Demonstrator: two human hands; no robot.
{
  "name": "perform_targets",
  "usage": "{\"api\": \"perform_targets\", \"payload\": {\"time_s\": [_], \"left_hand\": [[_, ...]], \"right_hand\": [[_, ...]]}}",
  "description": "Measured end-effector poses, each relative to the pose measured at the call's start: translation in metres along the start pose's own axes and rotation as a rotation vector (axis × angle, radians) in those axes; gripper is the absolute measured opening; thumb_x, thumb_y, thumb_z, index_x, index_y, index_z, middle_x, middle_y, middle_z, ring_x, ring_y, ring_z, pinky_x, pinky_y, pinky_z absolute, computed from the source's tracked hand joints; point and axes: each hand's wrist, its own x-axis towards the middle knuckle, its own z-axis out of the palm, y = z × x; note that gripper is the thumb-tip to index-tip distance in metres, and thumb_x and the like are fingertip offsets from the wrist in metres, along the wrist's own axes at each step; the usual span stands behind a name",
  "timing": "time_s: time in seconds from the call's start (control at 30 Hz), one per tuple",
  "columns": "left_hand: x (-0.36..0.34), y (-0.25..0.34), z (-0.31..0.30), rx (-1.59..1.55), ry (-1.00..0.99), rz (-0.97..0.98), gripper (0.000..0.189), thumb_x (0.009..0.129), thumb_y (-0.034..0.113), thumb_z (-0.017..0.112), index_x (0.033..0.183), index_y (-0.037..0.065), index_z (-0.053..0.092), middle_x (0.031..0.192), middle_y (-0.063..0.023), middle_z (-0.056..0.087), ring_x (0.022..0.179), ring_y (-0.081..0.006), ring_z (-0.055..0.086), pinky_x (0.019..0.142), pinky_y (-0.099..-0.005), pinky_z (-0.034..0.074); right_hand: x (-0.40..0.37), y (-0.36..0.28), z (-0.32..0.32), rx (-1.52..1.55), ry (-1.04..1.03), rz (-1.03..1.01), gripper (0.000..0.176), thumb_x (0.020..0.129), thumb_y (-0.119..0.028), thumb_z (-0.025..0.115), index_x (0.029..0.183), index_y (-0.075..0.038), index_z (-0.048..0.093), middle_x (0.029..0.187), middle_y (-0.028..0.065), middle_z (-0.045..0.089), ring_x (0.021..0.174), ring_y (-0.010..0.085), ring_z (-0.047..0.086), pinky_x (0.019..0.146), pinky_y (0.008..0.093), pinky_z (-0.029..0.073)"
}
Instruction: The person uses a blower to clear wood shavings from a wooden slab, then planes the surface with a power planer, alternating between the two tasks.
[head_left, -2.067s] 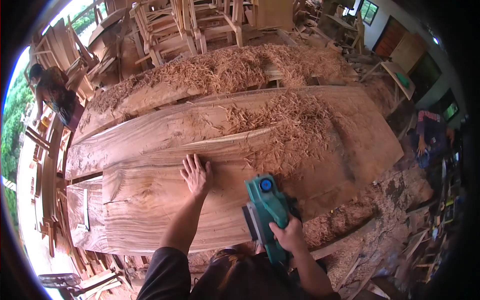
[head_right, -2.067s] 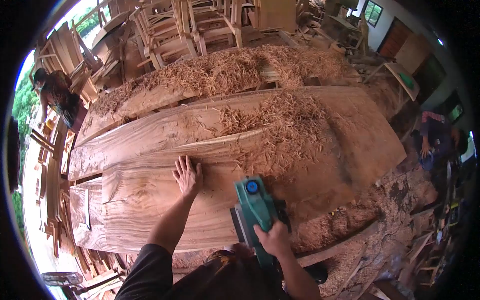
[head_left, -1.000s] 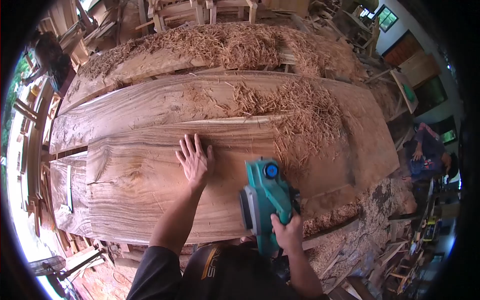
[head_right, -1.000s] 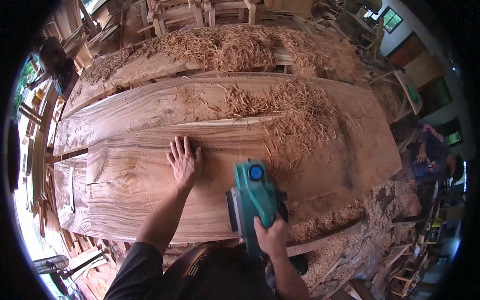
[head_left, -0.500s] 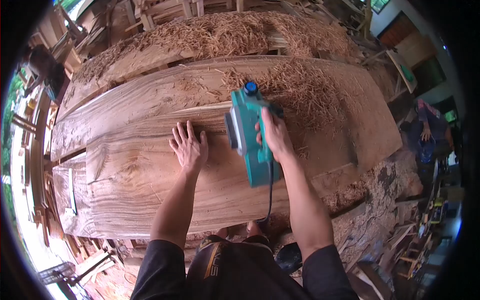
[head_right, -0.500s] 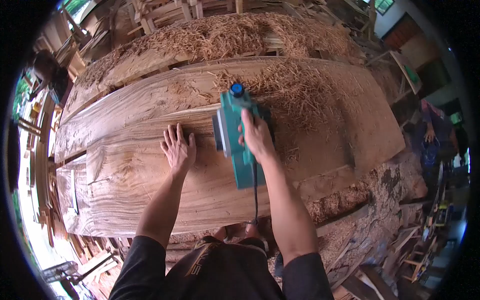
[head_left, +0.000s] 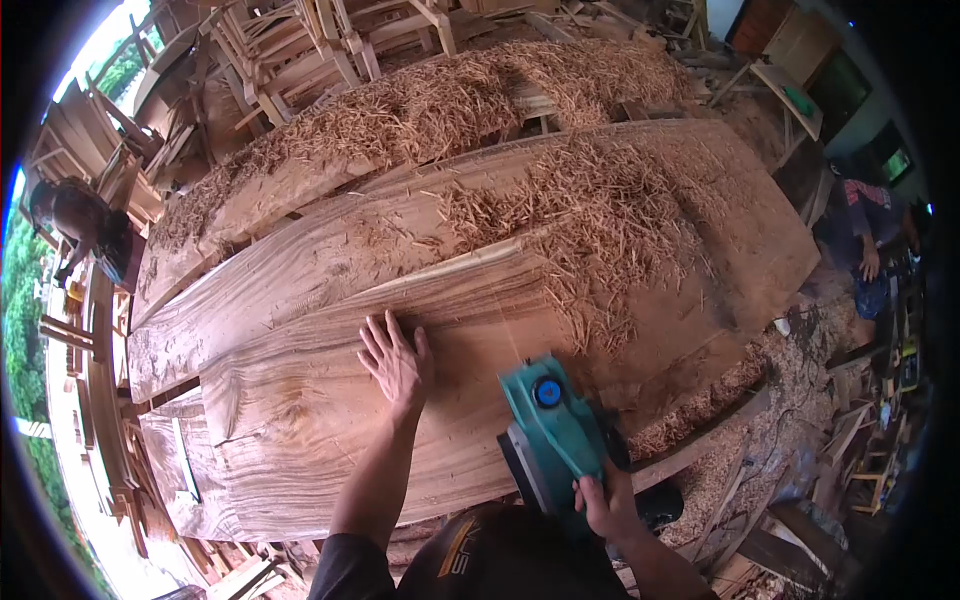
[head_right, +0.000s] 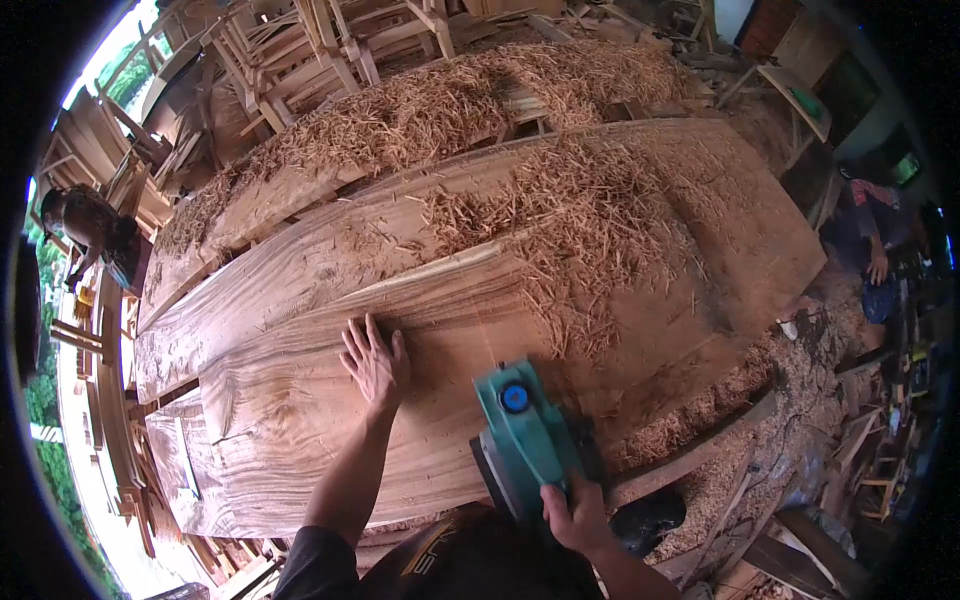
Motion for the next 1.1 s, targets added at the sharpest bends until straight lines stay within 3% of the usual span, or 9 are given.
{"api": "perform_targets", "payload": {"time_s": [0.1, 0.3, 0.33, 0.4, 0.57, 0.6, 0.77, 0.87, 1.1], "left_hand": [[0.001, 0.001, -0.002, -0.004, 0.005, -0.001, 0.071, 0.102, 0.05, 0.046, 0.16, 0.012, 0.031, 0.167, -0.0213, 0.023, 0.155, -0.0407, 0.016, 0.123, -0.0606, 0.012], [-0.002, 0.005, -0.007, 0.029, -0.006, -0.001, 0.07, 0.102, 0.049, 0.046, 0.16, 0.012, 0.032, 0.167, -0.0211, 0.024, 0.155, -0.0403, 0.016, 0.123, -0.0599, 0.012], [0.0, 0.006, -0.009, 0.029, -0.005, 0.003, 0.07, 0.102, 0.049, 0.046, 0.16, 0.012, 0.032, 0.167, -0.0209, 0.024, 0.155, -0.0401, 0.017, 0.123, -0.0596, 0.012], [-0.001, 0.006, -0.01, 0.026, 0.007, -0.002, 0.069, 0.102, 0.049, 0.046, 0.159, 0.012, 0.033, 0.167, -0.0205, 0.024, 0.155, -0.0398, 0.017, 0.123, -0.059, 0.012], [0.0, 0.005, -0.007, 0.014, 0.041, 0.011, 0.068, 0.102, 0.05, 0.046, 0.158, 0.013, 0.036, 0.166, -0.02, 0.025, 0.155, -0.039, 0.018, 0.123, -0.0584, 0.012], [0.0, 0.004, -0.006, 0.014, 0.04, 0.012, 0.068, 0.102, 0.05, 0.046, 0.158, 0.013, 0.036, 0.166, -0.0201, 0.026, 0.155, -0.0389, 0.018, 0.123, -0.0585, 0.012], [0.0, -0.001, -0.002, 0.005, 0.043, 0.027, 0.069, 0.101, 0.051, 0.048, 0.158, 0.014, 0.035, 0.166, -0.0191, 0.025, 0.155, -0.0395, 0.018, 0.123, -0.0602, 0.012], [0.001, 0.0, -0.002, 0.026, 0.037, 0.035, 0.069, 0.101, 0.051, 0.049, 0.158, 0.013, 0.036, 0.166, -0.0202, 0.027, 0.154, -0.0405, 0.019, 0.123, -0.06, 0.014], [0.001, -0.001, 0.0, -0.018, 0.013, 0.027, 0.071, 0.1, 0.05, 0.051, 0.158, 0.012, 0.035, 0.166, -0.0202, 0.026, 0.154, -0.0417, 0.018, 0.123, -0.06, 0.013]], "right_hand": [[0.057, -0.018, 0.016, -0.033, 0.014, -0.036, 0.026, 0.102, -0.026, 0.059, 0.1, 0.0, 0.061, 0.063, 0.0059, 0.059, 0.055, 0.0142, 0.062, 0.051, 0.0331, 0.047], [0.228, -0.063, 0.059, -0.235, 0.119, -0.16, 0.051, 0.102, -0.048, 0.055, 0.105, 0.001, 0.067, 0.073, 0.0196, 0.069, 0.073, 0.0376, 0.072, 0.065, 0.0475, 0.054], [0.264, -0.067, 0.066, -0.182, 0.14, -0.247, 0.05, 0.102, -0.054, 0.057, 0.094, -0.004, 0.059, 0.066, -0.0004, 0.056, 0.048, 0.0095, 0.053, 0.046, 0.0275, 0.043], [0.301, -0.091, 0.07, -0.063, 0.024, -0.134, 0.052, 0.1, -0.056, 0.058, 0.097, -0.004, 0.06, 0.071, 0.0006, 0.057, 0.049, 0.0095, 0.054, 0.047, 0.0272, 0.044], [0.237, -0.077, 0.052, 0.006, -0.039, -0.079, 0.047, 0.103, -0.052, 0.056, 0.098, -0.005, 0.06, 0.074, -0.0007, 0.054, 0.051, 0.0087, 0.053, 0.047, 0.0275, 0.043], [0.206, -0.068, 0.043, -0.044, -0.042, -0.135, 0.054, 0.103, -0.055, 0.051, 0.105, -0.002, 0.062, 0.061, 0.0044, 0.059, 0.05, 0.0155, 0.061, 0.05, 0.0331, 0.048], [0.031, -0.01, 0.002, -0.033, -0.027, 0.0, 0.026, 0.103, -0.026, 0.057, 0.105, -0.001, 0.06, 0.062, 0.0042, 0.06, 0.052, 0.0139, 0.059, 0.05, 0.0323, 0.046], [-0.044, 0.02, -0.017, -0.008, -0.018, 0.017, 0.024, 0.099, -0.024, 0.061, 0.105, -0.001, 0.061, 0.062, 0.0035, 0.06, 0.053, 0.0135, 0.06, 0.051, 0.0313, 0.047], [0.021, -0.009, 0.004, -0.002, -0.039, -0.004, 0.024, 0.102, -0.02, 0.052, 0.11, 0.002, 0.057, 0.078, 0.0036, 0.059, 0.058, 0.0081, 0.056, 0.054, 0.0255, 0.046]]}}
